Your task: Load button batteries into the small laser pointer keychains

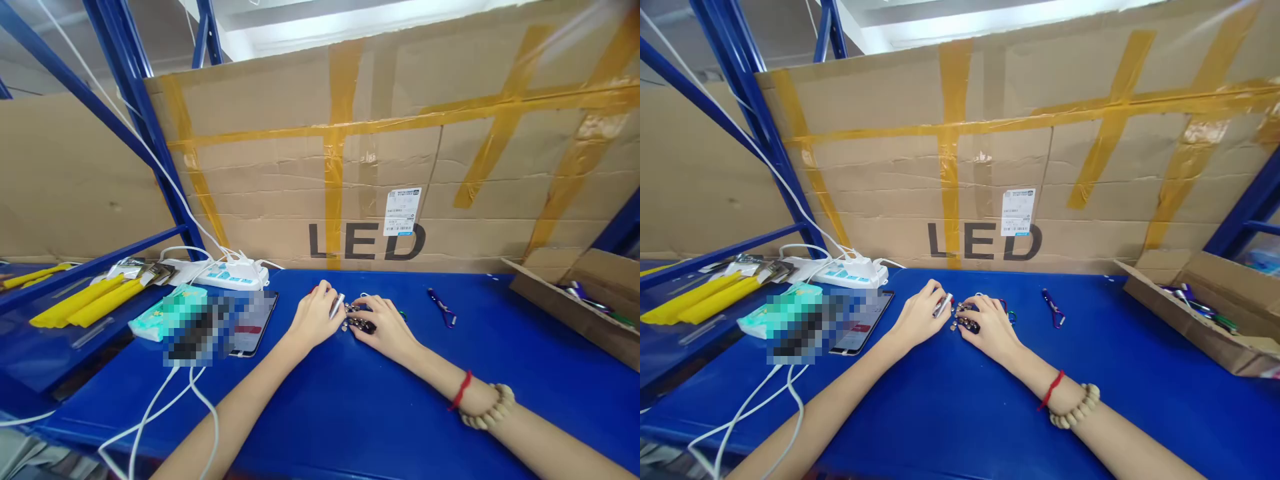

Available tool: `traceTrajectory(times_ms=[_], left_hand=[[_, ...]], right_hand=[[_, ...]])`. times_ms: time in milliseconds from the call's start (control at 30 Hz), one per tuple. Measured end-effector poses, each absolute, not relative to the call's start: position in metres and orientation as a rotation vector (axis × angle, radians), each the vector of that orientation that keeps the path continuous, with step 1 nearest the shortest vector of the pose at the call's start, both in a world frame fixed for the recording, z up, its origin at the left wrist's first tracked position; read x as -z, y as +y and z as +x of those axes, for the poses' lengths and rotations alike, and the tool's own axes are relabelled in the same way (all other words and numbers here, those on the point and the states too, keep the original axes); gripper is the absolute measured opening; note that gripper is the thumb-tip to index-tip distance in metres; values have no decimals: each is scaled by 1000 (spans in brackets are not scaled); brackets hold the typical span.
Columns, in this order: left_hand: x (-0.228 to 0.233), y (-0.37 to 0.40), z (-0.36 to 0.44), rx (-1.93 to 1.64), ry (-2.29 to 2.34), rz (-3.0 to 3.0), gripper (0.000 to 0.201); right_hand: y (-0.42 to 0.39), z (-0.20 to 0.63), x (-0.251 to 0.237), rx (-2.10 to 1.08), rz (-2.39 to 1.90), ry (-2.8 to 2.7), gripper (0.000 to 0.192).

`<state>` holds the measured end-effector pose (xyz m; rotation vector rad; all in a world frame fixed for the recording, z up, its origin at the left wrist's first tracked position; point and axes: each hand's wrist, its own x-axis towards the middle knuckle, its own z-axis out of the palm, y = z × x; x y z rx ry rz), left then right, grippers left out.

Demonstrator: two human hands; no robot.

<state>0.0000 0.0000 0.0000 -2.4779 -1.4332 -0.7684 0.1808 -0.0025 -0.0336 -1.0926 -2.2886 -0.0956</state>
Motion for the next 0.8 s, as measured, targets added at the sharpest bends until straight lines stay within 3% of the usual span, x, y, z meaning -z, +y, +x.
traceTrajectory(times_ms=[500,800], left_hand=[[19,-6,10,893,-1555,-2580,14],[18,-9,10,1000,-1444,-2639,7]], right_hand=[[-7,185,37,31,-1091,-2264,11],[-7,189,30,78,-1000,-2095,8]])
